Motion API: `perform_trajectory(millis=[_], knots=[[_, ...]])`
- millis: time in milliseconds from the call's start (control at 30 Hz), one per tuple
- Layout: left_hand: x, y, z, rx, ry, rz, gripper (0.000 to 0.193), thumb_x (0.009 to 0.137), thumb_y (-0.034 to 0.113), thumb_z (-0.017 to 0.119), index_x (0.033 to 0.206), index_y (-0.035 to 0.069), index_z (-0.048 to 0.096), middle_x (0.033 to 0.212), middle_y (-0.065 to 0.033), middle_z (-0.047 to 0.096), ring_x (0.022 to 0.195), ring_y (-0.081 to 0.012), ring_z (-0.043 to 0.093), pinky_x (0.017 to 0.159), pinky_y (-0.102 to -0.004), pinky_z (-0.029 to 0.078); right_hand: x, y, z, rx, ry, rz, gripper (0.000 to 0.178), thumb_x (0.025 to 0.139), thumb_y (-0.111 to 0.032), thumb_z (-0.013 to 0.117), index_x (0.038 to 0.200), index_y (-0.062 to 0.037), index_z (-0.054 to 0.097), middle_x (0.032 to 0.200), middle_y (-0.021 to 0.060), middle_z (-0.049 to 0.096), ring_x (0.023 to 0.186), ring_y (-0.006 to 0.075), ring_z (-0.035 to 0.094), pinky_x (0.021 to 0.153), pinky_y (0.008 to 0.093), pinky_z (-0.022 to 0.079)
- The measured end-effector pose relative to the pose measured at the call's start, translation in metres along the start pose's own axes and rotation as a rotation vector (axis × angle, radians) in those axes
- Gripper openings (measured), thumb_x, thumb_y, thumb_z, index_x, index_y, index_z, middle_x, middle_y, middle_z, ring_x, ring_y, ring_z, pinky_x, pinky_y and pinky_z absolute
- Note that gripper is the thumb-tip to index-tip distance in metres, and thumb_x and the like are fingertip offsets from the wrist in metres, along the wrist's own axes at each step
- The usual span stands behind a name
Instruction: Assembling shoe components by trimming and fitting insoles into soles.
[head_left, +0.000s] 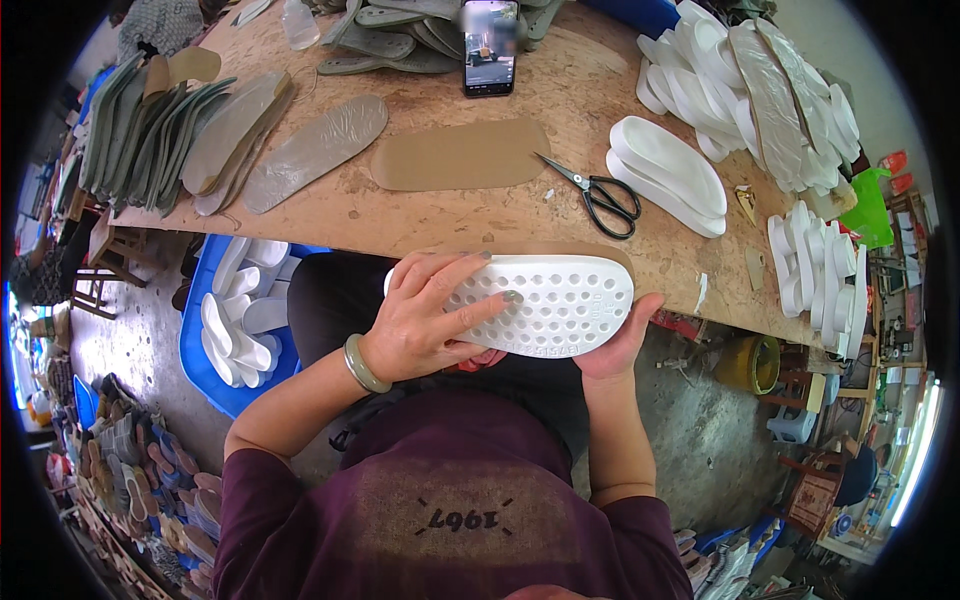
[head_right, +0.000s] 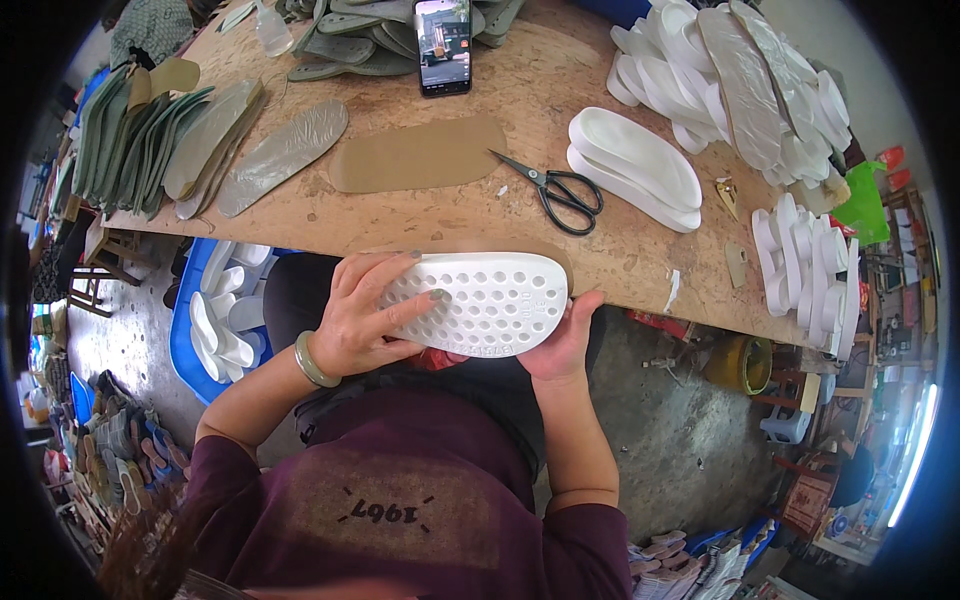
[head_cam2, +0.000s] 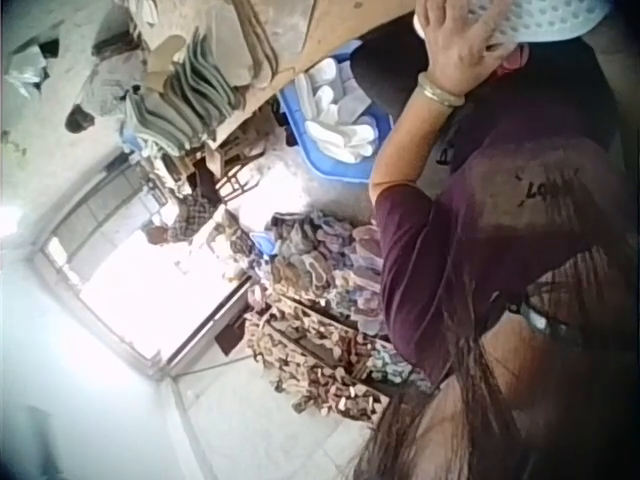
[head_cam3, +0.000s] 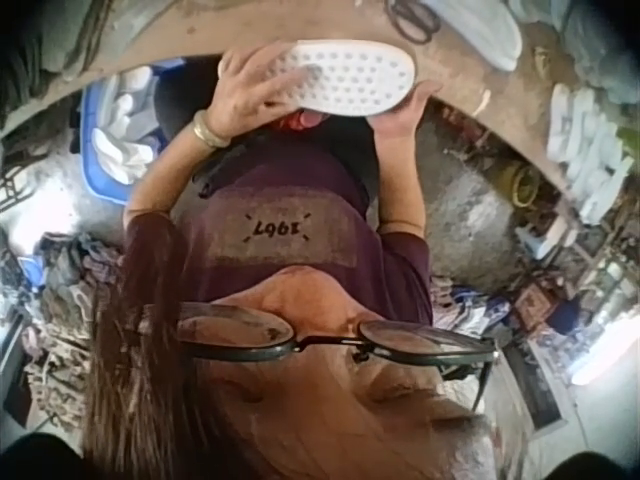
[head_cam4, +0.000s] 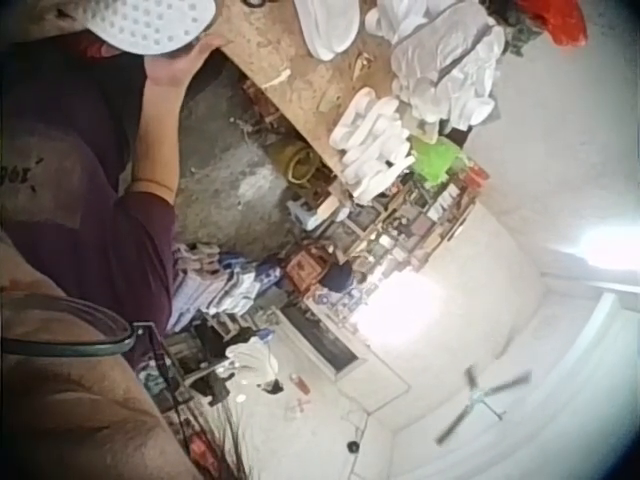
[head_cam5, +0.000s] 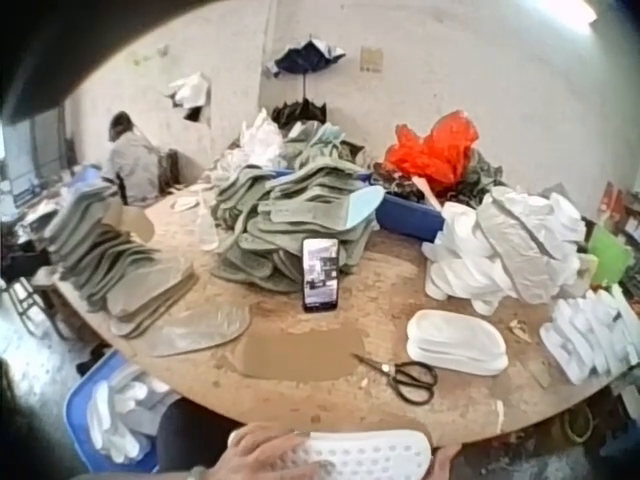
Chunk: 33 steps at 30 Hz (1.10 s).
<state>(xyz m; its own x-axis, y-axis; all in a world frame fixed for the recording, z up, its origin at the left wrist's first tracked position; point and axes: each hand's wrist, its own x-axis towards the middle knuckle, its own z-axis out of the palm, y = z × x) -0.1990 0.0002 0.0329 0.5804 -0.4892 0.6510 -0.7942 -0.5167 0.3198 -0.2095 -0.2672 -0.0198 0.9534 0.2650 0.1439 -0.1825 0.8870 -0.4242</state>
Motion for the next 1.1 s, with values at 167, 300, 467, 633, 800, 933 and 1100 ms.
perform_trajectory(millis=[167,300,467,633,800,933,1100], knots=[[-0.005,-0.004,-0.004,0.026,0.006,0.01,0.062,0.059,0.023,0.084,0.119,0.023,0.07,0.13,-0.0118,0.057,0.111,-0.0296,0.058,0.092,-0.0448,0.044,0.002,-0.01,0.01,-0.246,0.105,-0.035,0.081,0.095,-0.069,0.041,0.139,-0.0011,0.05,0.138,0.0141,0.058,0.126,0.0296,0.056,0.107,0.0466,0.044],[-0.011,-0.008,-0.006,0.096,-0.001,0.078,0.051,0.07,0.033,0.078,0.119,0.025,0.07,0.131,-0.0104,0.056,0.111,-0.0287,0.057,0.093,-0.0447,0.043,-0.003,-0.005,0.022,-0.3,0.338,-0.025,0.064,0.102,-0.053,0.041,0.135,0.0004,0.053,0.133,0.0148,0.061,0.123,0.0292,0.059,0.105,0.0451,0.046],[-0.018,-0.008,-0.01,0.092,0.001,0.157,0.041,0.08,0.042,0.069,0.118,0.027,0.07,0.129,-0.0092,0.056,0.109,-0.0292,0.057,0.092,-0.0448,0.043,-0.005,-0.006,0.038,-0.133,0.396,0.004,0.04,0.103,-0.032,0.046,0.115,0.0024,0.063,0.125,0.0203,0.063,0.114,0.0311,0.063,0.1,0.0435,0.05],[-0.01,0.004,-0.009,-0.074,0.059,0.056,0.051,0.066,0.032,0.083,0.116,0.025,0.072,0.124,-0.0107,0.056,0.113,-0.03,0.055,0.091,-0.0446,0.042,-0.013,0.004,0.027,-0.351,0.413,-0.088,0.044,0.102,-0.034,0.051,0.119,0.0046,0.061,0.127,0.0232,0.062,0.113,0.031,0.064,0.097,0.0423,0.052],[-0.001,-0.004,-0.006,-1.06,-0.039,-0.713,0.078,0.081,0.025,0.074,0.148,0.005,0.04,0.129,-0.0108,0.054,0.122,-0.0207,0.05,0.104,-0.0336,0.04,0.001,-0.019,0.034,-0.578,0.16,-0.219,0.052,0.103,-0.033,0.05,0.141,0.0041,0.046,0.134,0.0215,0.058,0.121,0.0309,0.06,0.097,0.0392,0.05],[-0.004,-0.001,-0.012,-1.421,-0.144,-0.928,0.078,0.087,0.031,0.067,0.152,0.005,0.032,0.14,-0.0103,0.049,0.122,-0.0175,0.052,0.104,-0.0318,0.041,0.041,-0.025,0.06,-0.823,0.131,-0.204,0.049,0.097,-0.014,0.058,0.142,0.0013,0.046,0.137,0.0162,0.057,0.121,0.0255,0.059,0.093,0.0346,0.052],[-0.015,0.0,-0.015,-1.654,-0.239,-1.001,0.082,0.092,0.037,0.063,0.156,0.005,0.022,0.143,-0.0118,0.048,0.125,-0.018,0.052,0.103,-0.0322,0.044,0.084,-0.018,0.052,-0.7,0.172,0.007,0.039,0.088,-0.005,0.072,0.124,0.0007,0.06,0.109,0.0064,0.067,0.095,0.0126,0.063,0.083,0.026,0.052]])
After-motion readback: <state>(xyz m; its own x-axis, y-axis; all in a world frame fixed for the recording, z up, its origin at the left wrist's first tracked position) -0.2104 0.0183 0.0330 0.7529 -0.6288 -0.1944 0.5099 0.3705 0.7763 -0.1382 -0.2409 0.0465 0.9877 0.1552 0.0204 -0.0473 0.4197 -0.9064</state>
